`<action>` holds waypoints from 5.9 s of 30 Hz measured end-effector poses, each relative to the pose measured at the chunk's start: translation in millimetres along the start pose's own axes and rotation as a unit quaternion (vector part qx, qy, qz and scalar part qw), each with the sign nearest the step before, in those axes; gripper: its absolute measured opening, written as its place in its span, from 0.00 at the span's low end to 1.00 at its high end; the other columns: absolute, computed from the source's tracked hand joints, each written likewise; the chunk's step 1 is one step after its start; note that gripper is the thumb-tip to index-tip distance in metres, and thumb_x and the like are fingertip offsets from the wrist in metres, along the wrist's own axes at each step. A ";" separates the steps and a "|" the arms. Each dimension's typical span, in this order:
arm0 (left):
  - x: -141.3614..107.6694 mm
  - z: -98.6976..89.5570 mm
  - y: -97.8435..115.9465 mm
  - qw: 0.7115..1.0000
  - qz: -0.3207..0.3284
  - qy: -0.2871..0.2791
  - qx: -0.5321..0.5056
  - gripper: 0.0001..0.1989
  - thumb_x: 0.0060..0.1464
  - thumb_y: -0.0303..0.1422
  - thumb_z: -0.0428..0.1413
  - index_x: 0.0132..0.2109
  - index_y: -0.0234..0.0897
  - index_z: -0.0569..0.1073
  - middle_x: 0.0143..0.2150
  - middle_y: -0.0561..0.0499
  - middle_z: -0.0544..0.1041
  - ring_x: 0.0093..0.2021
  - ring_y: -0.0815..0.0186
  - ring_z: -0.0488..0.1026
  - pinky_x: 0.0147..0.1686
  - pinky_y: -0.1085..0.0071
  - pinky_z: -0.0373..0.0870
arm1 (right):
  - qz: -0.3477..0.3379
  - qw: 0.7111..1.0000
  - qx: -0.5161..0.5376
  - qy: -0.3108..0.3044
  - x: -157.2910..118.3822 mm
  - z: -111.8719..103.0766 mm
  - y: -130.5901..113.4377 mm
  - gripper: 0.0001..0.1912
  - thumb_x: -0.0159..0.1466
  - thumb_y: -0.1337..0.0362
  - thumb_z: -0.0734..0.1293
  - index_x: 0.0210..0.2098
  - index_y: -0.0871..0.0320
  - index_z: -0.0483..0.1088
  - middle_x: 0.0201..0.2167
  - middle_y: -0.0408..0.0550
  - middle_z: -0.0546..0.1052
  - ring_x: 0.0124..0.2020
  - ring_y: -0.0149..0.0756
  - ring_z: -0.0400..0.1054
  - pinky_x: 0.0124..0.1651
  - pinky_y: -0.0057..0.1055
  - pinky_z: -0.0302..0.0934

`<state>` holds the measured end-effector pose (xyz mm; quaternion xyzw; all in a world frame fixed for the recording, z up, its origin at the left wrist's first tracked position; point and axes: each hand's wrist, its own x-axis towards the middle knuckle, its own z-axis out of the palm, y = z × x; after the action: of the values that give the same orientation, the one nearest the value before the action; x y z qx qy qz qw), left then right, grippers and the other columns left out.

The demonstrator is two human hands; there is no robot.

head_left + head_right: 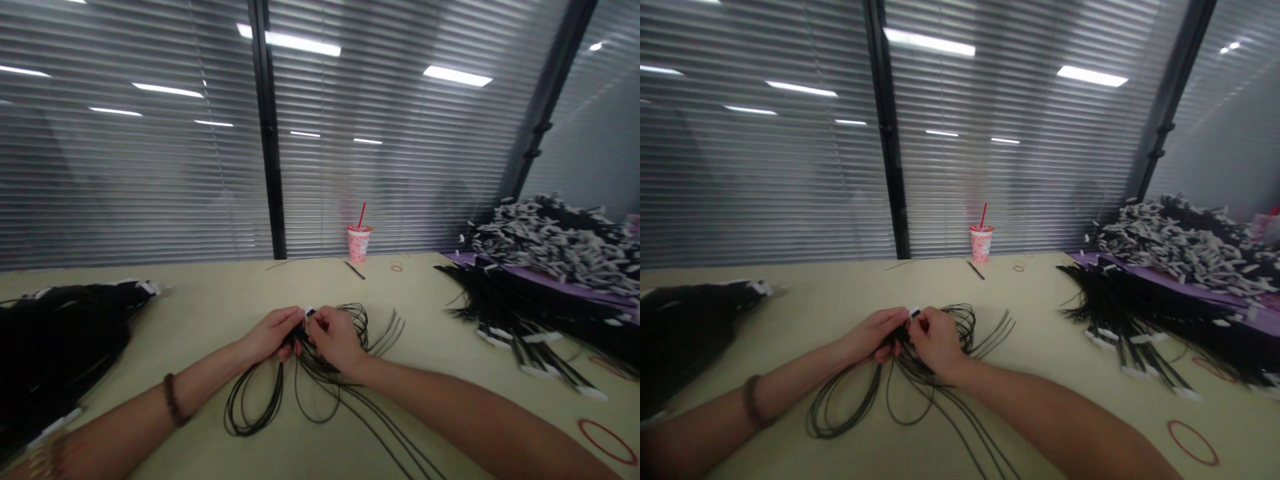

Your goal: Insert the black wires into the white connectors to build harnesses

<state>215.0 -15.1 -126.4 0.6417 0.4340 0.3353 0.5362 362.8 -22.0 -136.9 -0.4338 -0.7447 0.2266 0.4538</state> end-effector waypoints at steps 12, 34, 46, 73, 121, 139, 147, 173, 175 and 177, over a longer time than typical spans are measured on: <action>5.3 -4.4 -4.2 0.999 -0.017 0.015 -0.050 0.18 0.49 0.48 0.46 0.32 0.35 0.65 0.13 0.56 0.67 0.09 0.76 0.57 0.09 0.81 0.52 | -0.030 0.999 -0.015 0.011 5.8 2.2 2.1 0.09 0.57 0.63 0.59 0.25 0.60 0.67 0.19 0.42 0.69 0.20 0.26 0.60 0.24 0.22 0.51; 5.0 -9.5 -2.4 0.974 -0.010 0.014 -0.227 0.15 0.49 0.45 0.49 0.33 0.36 0.64 0.14 0.59 0.61 0.12 0.81 0.48 0.12 0.84 0.46 | -0.138 0.975 -0.158 0.071 30.7 -24.1 43.5 0.27 0.42 0.55 0.70 0.41 0.56 0.67 0.43 0.51 0.64 0.47 0.42 0.58 0.49 0.40 0.49; 2.6 -9.9 -0.8 0.976 -0.018 -0.035 -0.213 0.14 0.50 0.44 0.48 0.33 0.36 0.65 0.14 0.60 0.58 0.12 0.81 0.44 0.11 0.83 0.42 | 0.137 0.988 0.016 0.076 67.7 -35.5 90.8 0.12 0.44 0.61 0.68 0.26 0.62 0.69 0.17 0.42 0.69 0.17 0.27 0.60 0.20 0.23 0.52; 0.7 -12.7 1.2 0.942 0.028 0.041 -0.333 0.11 0.53 0.39 0.47 0.35 0.35 0.65 0.30 0.50 0.73 0.11 0.83 0.49 0.12 0.82 0.50 | -0.150 0.972 -0.129 -0.126 14.1 -12.6 0.2 0.17 0.59 0.63 0.56 0.19 0.61 0.67 0.12 0.39 0.61 0.15 0.23 0.48 0.20 0.23 0.40; 2.7 -13.2 4.3 0.950 -0.031 0.095 -0.296 0.10 0.51 0.37 0.47 0.30 0.33 0.64 0.22 0.48 0.73 0.10 0.82 0.48 0.11 0.82 0.45 | -0.068 0.936 0.345 0.023 57.5 -120.1 -52.8 0.08 0.55 0.62 0.62 0.33 0.57 0.69 0.26 0.42 0.71 0.23 0.24 0.64 0.24 0.22 0.57; 4.7 -9.0 7.5 0.961 -0.066 0.121 -0.241 0.11 0.51 0.34 0.47 0.27 0.31 0.66 0.15 0.50 0.68 0.09 0.81 0.47 0.09 0.83 0.45 | -0.140 0.977 -0.140 -0.080 14.3 -19.9 1.3 0.15 0.54 0.67 0.58 0.12 0.60 0.58 0.11 0.38 0.54 0.16 0.23 0.48 0.20 0.24 0.39; 4.6 -10.1 6.7 0.960 -0.078 0.125 -0.238 0.11 0.51 0.34 0.46 0.27 0.31 0.66 0.15 0.50 0.68 0.09 0.82 0.46 0.09 0.83 0.44 | -0.150 0.975 -0.151 -0.057 10.2 -17.7 3.5 0.14 0.53 0.67 0.58 0.12 0.60 0.58 0.11 0.37 0.54 0.15 0.22 0.47 0.21 0.24 0.39; 7.3 -12.3 -1.3 0.972 -0.060 0.109 -0.201 0.13 0.51 0.39 0.47 0.29 0.32 0.65 0.15 0.48 0.71 0.09 0.81 0.48 0.10 0.82 0.44 | -0.198 0.955 -0.215 -0.055 5.4 -13.7 4.5 0.11 0.54 0.67 0.57 0.16 0.60 0.60 0.13 0.39 0.60 0.17 0.24 0.52 0.23 0.24 0.43; 7.8 -12.7 -2.1 0.973 -0.061 0.105 -0.196 0.13 0.51 0.39 0.47 0.29 0.32 0.65 0.15 0.48 0.71 0.09 0.81 0.47 0.10 0.81 0.43 | -0.221 0.947 -0.226 -0.056 4.3 -14.0 4.0 0.10 0.54 0.66 0.58 0.17 0.59 0.61 0.14 0.39 0.62 0.18 0.24 0.53 0.24 0.24 0.43; 8.0 -12.9 -2.2 0.974 -0.060 0.103 -0.192 0.14 0.50 0.40 0.47 0.29 0.32 0.65 0.16 0.48 0.71 0.09 0.81 0.47 0.10 0.81 0.43 | -0.237 0.941 -0.236 -0.054 3.5 -14.7 3.3 0.10 0.54 0.66 0.58 0.18 0.59 0.62 0.15 0.40 0.64 0.18 0.25 0.54 0.24 0.24 0.43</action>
<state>206.2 -2.5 -126.3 0.4612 0.4520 0.4440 0.6211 376.4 -18.1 -130.4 -0.3265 -0.8815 -0.0471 0.3379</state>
